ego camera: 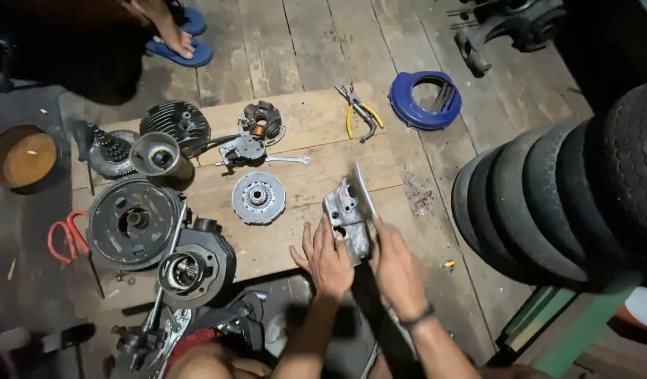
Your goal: Cleaning a disassembled motorcycle engine casing using a wire brush and a rag to remove dirt and grime.
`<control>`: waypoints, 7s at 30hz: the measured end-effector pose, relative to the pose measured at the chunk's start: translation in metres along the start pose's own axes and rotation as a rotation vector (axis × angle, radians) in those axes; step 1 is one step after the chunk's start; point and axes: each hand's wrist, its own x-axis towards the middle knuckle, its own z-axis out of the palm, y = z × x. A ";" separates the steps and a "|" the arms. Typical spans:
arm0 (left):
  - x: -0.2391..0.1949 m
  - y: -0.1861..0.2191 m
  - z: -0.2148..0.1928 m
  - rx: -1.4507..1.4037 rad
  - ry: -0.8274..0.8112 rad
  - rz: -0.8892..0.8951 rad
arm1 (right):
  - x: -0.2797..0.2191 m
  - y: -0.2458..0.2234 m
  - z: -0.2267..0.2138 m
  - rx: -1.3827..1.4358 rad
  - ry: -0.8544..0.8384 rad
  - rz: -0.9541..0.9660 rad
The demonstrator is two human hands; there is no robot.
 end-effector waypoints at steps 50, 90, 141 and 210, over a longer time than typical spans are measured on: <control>-0.001 0.001 -0.001 0.037 0.138 0.125 | 0.039 -0.020 0.003 -0.118 0.037 -0.072; -0.001 0.001 -0.003 0.009 0.017 0.026 | 0.037 -0.017 0.012 -0.218 -0.117 0.001; 0.001 -0.001 -0.003 0.013 0.120 0.124 | 0.030 -0.021 0.012 -0.134 0.036 -0.095; -0.003 0.002 -0.006 -0.045 0.175 0.153 | -0.036 -0.010 -0.011 -0.382 -0.235 0.021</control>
